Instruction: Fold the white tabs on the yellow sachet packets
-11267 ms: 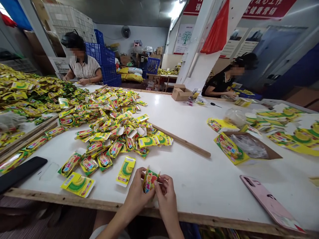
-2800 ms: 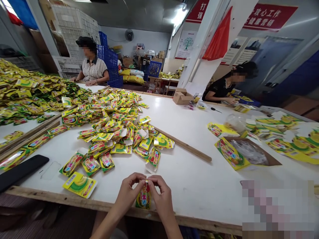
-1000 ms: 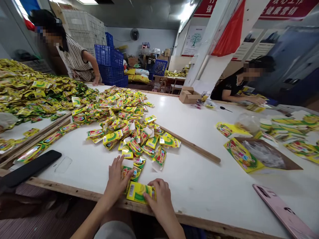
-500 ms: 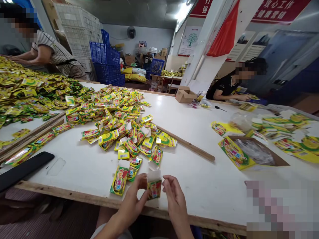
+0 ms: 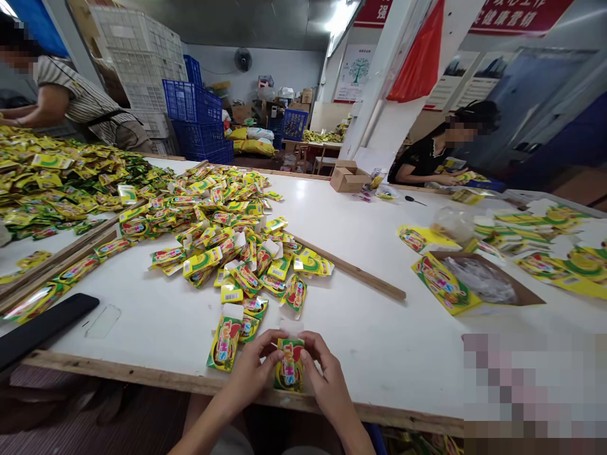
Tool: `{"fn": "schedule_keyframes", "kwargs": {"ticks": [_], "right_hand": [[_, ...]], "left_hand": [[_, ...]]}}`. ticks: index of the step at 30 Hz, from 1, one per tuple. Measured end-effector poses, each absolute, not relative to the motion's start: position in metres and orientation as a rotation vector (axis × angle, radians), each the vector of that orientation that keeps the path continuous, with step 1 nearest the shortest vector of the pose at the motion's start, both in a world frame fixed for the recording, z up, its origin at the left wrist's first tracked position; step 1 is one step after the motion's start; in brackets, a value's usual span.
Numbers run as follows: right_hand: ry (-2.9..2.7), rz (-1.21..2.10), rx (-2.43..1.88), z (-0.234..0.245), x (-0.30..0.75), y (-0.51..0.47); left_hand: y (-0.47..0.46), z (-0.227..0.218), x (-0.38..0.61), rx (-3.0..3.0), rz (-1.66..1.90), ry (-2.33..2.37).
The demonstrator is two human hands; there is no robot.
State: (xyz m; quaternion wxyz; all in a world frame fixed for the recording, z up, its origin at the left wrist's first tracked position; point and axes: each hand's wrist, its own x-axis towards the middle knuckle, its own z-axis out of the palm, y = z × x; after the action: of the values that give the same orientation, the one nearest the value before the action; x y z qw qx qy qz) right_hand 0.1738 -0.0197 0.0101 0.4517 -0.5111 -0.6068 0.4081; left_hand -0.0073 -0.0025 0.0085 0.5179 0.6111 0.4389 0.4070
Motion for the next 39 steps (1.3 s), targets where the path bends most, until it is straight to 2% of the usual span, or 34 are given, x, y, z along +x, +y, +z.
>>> {"fn": "schedule_keyframes", "kwargs": {"ticks": [10, 17, 26, 39], "right_hand": [[-1.357, 0.878, -1.238, 0.008, 0.169, -0.008], [-1.511, 0.814, -1.187, 0.025, 0.163, -0.009], [-1.450, 0.824, -1.356, 0.029, 0.155, 0.000], [-1.369, 0.887, -1.249, 0.010, 0.160, -0.016]], "left_hand": [[0.009, 0.007, 0.008, 1.155, 1.178, 0.804], [0.006, 0.010, 0.004, 1.312, 1.168, 0.955], [0.010, 0.012, 0.013, 1.263, 1.210, 1.123], [0.000, 0.009, 0.005, 1.484, 1.231, 1.051]]}}
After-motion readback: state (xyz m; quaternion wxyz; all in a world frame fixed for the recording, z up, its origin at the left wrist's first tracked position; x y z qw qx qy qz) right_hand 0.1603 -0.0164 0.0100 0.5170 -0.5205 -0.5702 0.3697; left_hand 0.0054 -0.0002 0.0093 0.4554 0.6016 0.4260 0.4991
